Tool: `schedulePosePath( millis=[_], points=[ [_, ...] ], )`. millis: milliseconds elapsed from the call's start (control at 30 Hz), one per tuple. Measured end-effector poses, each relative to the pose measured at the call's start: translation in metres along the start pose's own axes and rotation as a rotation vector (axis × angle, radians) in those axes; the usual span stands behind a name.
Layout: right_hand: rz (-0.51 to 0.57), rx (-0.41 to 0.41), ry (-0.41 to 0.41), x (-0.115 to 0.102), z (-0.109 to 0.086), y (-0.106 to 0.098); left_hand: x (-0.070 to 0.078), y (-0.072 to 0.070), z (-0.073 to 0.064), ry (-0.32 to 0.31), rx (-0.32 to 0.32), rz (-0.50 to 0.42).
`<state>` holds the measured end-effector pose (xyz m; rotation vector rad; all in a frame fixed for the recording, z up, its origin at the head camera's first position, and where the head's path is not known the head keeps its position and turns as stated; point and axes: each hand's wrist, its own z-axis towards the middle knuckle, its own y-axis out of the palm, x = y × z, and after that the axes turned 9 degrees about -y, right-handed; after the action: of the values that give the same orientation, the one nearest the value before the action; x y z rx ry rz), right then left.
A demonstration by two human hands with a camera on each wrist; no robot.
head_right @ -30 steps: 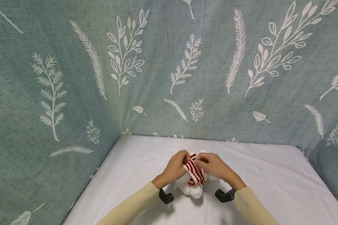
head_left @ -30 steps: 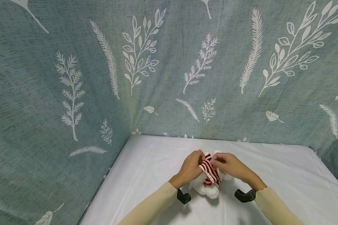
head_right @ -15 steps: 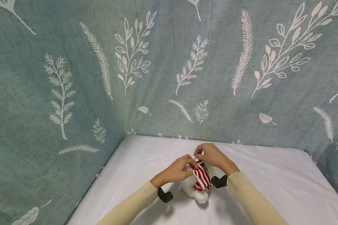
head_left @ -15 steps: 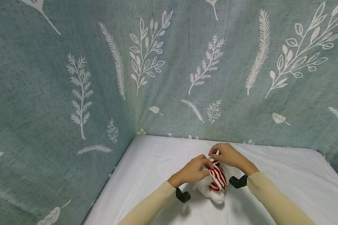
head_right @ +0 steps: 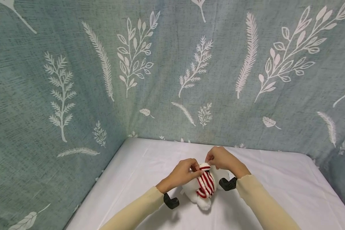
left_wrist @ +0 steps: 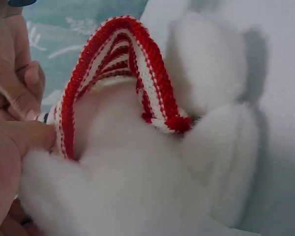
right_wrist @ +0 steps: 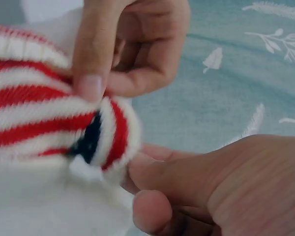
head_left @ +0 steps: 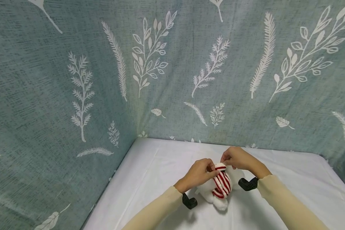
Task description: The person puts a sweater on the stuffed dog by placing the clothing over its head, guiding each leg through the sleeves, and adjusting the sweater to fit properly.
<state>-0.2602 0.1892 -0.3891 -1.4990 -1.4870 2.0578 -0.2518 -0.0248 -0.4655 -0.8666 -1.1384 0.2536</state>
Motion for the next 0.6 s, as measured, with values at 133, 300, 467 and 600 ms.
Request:
schedulePosePath(
  millis=[133,300,467,600],
  points=[
    [-0.014,-0.034,-0.053,0.003,-0.002,-0.002,0.0,-0.001,0.0,-0.023,0.016,-0.008],
    [-0.049,-0.055,-0.112,0.008,0.0,0.0,0.0,0.001,-0.001,-0.045,0.011,-0.023],
    [-0.125,-0.068,-0.165,0.009,0.004,0.005,0.0,0.003,-0.001,-0.05,0.023,-0.023],
    [-0.144,-0.08,-0.191,0.01,0.005,0.009,0.0,0.005,-0.002,-0.044,0.043,-0.031]
  ],
)
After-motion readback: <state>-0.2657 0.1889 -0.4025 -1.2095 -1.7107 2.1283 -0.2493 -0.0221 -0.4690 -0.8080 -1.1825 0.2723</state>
